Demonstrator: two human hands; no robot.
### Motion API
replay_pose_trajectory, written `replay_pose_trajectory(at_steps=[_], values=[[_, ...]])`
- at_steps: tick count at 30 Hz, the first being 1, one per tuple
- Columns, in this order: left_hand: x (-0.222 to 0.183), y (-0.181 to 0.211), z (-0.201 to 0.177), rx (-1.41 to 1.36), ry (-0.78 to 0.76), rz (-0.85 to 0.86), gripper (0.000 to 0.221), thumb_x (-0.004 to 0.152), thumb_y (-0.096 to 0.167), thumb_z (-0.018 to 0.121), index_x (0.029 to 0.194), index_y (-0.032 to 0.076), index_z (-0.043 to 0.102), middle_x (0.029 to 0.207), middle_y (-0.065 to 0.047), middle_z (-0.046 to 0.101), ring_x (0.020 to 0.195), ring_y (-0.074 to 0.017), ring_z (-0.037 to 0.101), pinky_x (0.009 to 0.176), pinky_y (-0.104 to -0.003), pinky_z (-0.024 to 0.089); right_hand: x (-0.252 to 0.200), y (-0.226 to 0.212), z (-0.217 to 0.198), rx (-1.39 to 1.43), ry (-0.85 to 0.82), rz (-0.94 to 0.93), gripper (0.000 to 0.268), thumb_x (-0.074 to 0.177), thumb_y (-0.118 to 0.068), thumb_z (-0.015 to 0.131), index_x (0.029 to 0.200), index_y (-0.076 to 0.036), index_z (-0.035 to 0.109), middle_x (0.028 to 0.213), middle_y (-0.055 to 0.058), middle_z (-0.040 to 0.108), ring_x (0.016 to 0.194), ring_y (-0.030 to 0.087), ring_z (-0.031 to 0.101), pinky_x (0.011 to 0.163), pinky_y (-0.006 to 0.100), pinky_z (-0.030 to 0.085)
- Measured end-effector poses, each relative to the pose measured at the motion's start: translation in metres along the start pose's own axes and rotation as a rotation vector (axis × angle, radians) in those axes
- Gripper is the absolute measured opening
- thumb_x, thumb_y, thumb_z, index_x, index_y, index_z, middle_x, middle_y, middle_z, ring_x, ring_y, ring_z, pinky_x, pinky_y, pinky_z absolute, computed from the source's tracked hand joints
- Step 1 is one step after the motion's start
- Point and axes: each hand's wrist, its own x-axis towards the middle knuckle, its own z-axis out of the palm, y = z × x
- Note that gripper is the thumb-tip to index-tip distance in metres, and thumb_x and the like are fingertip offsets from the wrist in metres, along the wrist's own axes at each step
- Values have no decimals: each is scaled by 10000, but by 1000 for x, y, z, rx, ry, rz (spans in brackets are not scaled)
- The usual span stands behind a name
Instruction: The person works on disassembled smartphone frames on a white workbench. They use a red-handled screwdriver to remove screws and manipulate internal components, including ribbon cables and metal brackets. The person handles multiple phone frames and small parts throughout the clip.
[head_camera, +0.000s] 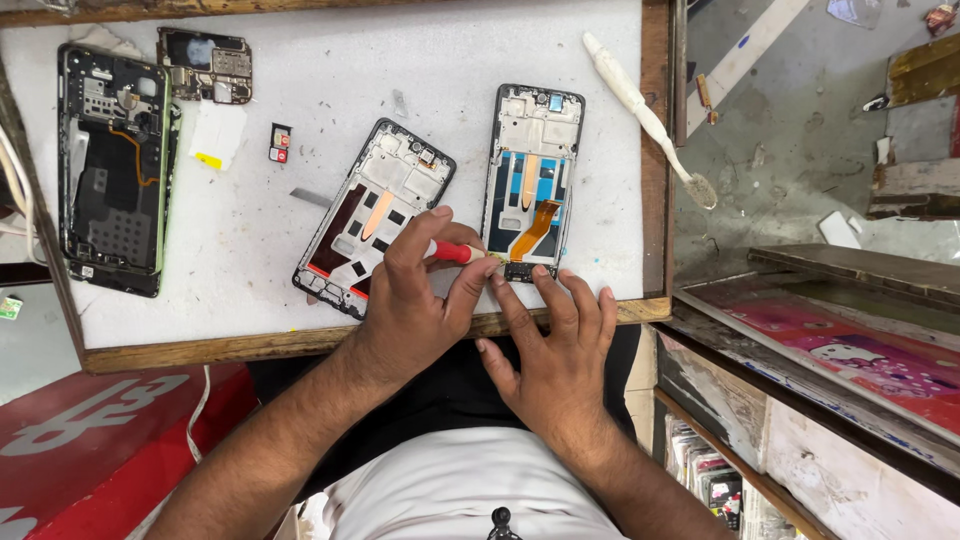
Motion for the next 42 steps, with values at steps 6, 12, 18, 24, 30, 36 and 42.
replay_pose_trajectory(at_steps=[6, 12, 18, 24, 30, 36, 42], values=[[1, -1, 0, 37, -2, 20, 641, 1029, -6, 697, 1437, 79, 211, 1021, -152, 678, 892, -220, 756, 767, -335, 655, 0, 1, 0, -3, -15, -3, 669, 867, -472, 776, 1457, -231, 572, 1456, 144, 345, 1415, 368, 285, 1176, 691, 181], [1, -1, 1, 92, -6, 106, 635, 1026, 16, 728, 1423, 71, 235, 1002, -143, 677, 886, -244, 763, 738, -354, 664, -1, 1, 0, -11, -16, -8, 657, 867, -459, 777, 1441, -208, 580, 1448, 154, 345, 1409, 367, 277, 1173, 687, 179], [6, 13, 0, 202, 15, 248, 601, 986, 14, 763, 1359, 58, 294, 1006, -182, 678, 851, -292, 742, 682, -377, 639, 1, 0, -3, 6, -33, 17, 622, 819, -432, 788, 1359, -179, 611, 1443, 134, 358, 1409, 360, 282, 1173, 683, 181], [16, 22, -3, 221, -49, 304, 481, 1035, 23, 704, 1361, 84, 355, 1033, -122, 683, 935, -266, 751, 811, -406, 665, -2, 3, 3, 1, -18, -17, 639, 832, -434, 771, 1368, -130, 600, 1418, 172, 353, 1393, 387, 280, 1155, 713, 167], [28, 39, -3, 345, -195, 364, 388, 1072, 157, 662, 1380, 196, 430, 1078, -73, 675, 1049, -243, 726, 920, -422, 630, 0, 1, 1, 9, -23, 1, 704, 835, -399, 766, 1423, -97, 524, 1432, 174, 384, 1382, 399, 311, 1145, 724, 176], [32, 38, 0, 349, -268, 312, 369, 1018, 164, 690, 1305, 230, 466, 1059, -93, 657, 1040, -265, 717, 899, -419, 618, 2, -1, -3, 28, -6, 5, 707, 826, -385, 782, 1429, -103, 544, 1455, 175, 398, 1373, 402, 328, 1138, 721, 191], [35, 34, -9, 109, -302, 185, 422, 1017, 28, 699, 1366, 158, 501, 1167, -117, 668, 1038, -246, 718, 840, -350, 628, 0, 0, -1, 75, 46, 25, 537, 807, -397, 821, 1277, -187, 665, 1399, 141, 415, 1398, 374, 336, 1167, 697, 203]])
